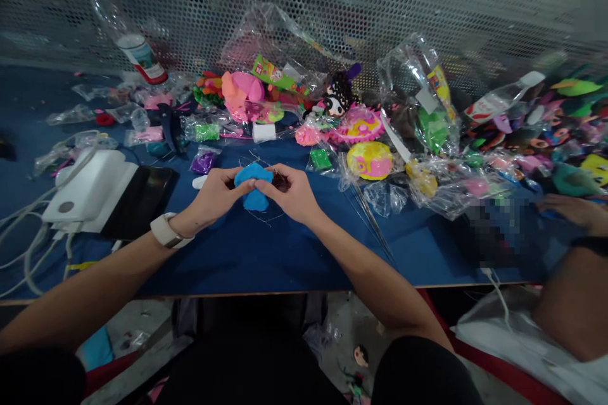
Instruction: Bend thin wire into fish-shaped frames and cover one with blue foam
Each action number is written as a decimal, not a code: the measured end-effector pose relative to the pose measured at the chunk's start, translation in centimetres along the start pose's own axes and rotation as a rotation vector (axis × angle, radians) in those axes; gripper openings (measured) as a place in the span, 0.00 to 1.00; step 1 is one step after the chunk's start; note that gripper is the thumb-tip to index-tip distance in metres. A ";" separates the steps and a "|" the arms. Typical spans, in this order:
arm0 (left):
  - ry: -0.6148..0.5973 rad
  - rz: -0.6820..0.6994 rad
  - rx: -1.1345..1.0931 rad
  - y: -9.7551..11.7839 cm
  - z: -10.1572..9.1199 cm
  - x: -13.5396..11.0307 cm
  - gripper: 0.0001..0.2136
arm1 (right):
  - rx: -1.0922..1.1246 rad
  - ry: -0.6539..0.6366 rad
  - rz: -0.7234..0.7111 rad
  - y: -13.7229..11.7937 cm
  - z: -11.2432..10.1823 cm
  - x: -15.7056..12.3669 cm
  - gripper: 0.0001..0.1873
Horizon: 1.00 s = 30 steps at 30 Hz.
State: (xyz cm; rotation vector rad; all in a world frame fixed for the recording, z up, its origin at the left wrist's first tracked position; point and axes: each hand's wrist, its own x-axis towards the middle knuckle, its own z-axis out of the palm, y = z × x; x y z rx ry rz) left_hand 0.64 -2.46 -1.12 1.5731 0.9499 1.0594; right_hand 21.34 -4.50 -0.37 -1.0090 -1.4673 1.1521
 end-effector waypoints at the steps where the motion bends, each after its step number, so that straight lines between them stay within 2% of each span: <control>1: -0.008 0.007 0.029 -0.1 -0.1 0.0 0.19 | -0.011 -0.023 0.001 -0.1 0.0 0.0 0.24; 3: -0.048 0.015 0.083 -0.2 -0.2 0.0 0.20 | -0.024 -0.042 0.001 -0.2 -0.1 0.0 0.24; 9: -0.047 -0.020 0.066 -0.5 -0.1 0.0 0.21 | -0.017 -0.018 0.010 0.5 -0.2 0.2 0.25; 14: -0.046 -0.087 -0.012 -0.1 0.3 -0.2 0.21 | -0.038 0.065 0.015 1.3 0.1 0.2 0.27; 21: -0.036 -0.148 -0.171 -0.1 1.0 -0.4 0.18 | 0.002 0.148 0.037 1.2 0.6 0.0 0.28; 30: -0.018 -0.088 -0.043 0.4 0.3 -0.2 0.18 | 0.006 0.124 0.043 1.0 0.5 -0.2 0.26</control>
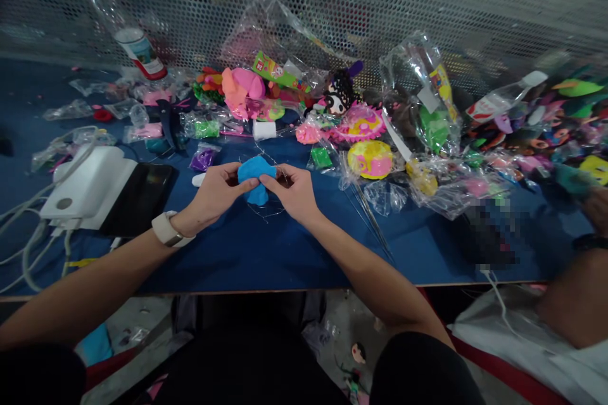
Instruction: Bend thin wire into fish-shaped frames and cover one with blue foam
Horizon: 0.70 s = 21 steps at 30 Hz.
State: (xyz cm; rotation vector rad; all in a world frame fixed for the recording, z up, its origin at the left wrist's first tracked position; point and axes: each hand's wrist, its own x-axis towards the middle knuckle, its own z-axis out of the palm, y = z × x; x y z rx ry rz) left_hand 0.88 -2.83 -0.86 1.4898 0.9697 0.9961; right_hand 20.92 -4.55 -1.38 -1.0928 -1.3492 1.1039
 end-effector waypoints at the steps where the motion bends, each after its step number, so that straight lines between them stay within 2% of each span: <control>1: 0.009 0.009 0.026 0.0 -0.1 0.0 0.18 | 0.007 -0.016 0.005 0.0 0.0 0.0 0.25; 7: 0.109 0.066 0.017 -0.4 -0.4 0.3 0.17 | 0.039 -0.093 0.028 -0.1 0.2 0.0 0.27; 16: 0.041 0.003 -0.164 -0.4 0.3 0.3 0.20 | 0.115 -0.029 0.011 0.4 0.4 0.0 0.26; 21: 0.040 0.018 -0.081 -0.9 -0.1 0.3 0.18 | 0.177 -0.076 0.007 0.9 0.4 0.0 0.24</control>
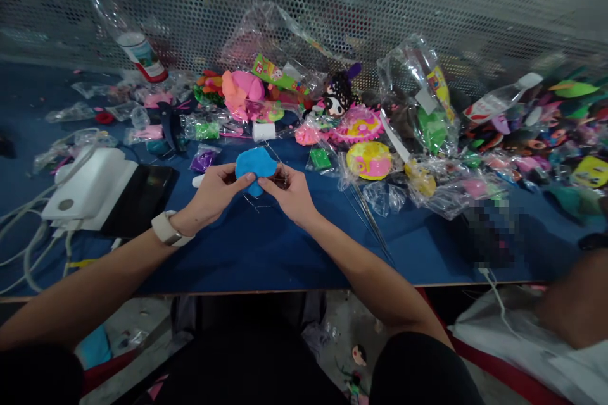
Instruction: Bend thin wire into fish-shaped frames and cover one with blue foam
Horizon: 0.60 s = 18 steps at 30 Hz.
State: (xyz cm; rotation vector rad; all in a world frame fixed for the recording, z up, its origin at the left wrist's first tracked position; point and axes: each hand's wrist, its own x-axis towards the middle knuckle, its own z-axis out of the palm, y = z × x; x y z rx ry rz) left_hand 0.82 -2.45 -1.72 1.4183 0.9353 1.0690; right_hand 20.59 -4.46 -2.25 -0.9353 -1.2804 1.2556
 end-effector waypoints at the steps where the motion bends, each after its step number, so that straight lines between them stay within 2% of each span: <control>1: 0.002 0.012 0.032 0.0 -0.1 0.0 0.18 | -0.003 -0.005 -0.004 0.0 -0.1 0.0 0.24; 7: -0.032 0.082 0.214 1.1 -0.6 0.1 0.20 | -0.058 -0.003 -0.016 -1.1 -0.1 0.0 0.27; 11: -0.011 0.120 0.285 1.8 -0.5 0.0 0.21 | -0.079 0.027 -0.041 -1.2 0.0 -0.1 0.25; 14: -0.026 0.109 0.273 1.8 -0.5 0.0 0.22 | -0.104 0.058 -0.031 -0.9 0.0 -0.1 0.24; 18: -0.114 0.057 0.231 1.2 -0.7 0.2 0.21 | -0.127 0.100 -0.017 -0.6 0.0 -0.1 0.25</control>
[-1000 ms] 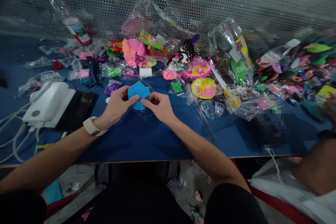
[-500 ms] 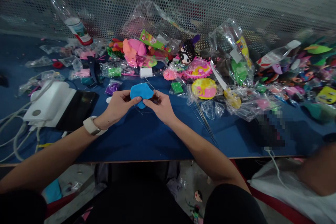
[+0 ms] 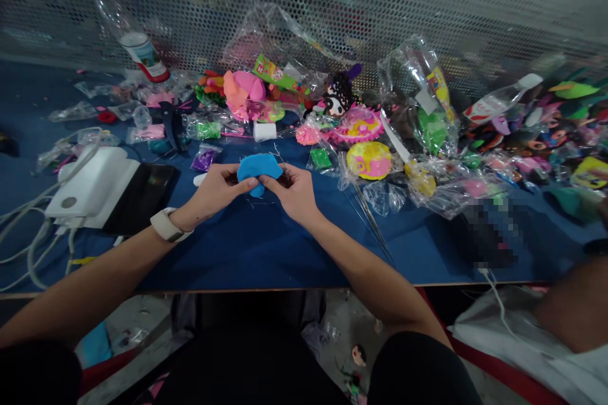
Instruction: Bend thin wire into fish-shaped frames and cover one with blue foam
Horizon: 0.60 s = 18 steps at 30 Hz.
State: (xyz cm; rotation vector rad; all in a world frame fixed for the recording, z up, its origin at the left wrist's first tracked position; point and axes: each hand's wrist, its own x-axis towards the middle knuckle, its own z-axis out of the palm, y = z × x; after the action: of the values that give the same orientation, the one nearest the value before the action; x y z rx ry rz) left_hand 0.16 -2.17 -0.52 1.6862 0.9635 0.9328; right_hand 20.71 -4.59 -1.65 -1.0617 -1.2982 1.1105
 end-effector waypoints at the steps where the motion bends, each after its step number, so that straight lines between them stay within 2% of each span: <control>1: -0.014 -0.008 0.010 -0.2 0.0 0.0 0.21 | -0.003 0.008 0.004 0.0 0.0 0.0 0.25; 9: -0.034 -0.022 0.065 -0.3 0.0 0.0 0.19 | 0.055 -0.009 -0.013 -0.3 -0.2 0.1 0.20; 18: 0.007 0.010 0.076 -1.0 0.4 0.0 0.18 | -0.024 -0.078 -0.025 0.3 -0.8 0.4 0.25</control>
State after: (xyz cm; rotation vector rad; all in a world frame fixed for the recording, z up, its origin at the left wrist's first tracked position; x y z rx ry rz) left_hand 0.37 -2.04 -1.57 1.7536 1.0069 0.9192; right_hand 21.46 -4.12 -1.84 -1.0255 -1.3863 1.1297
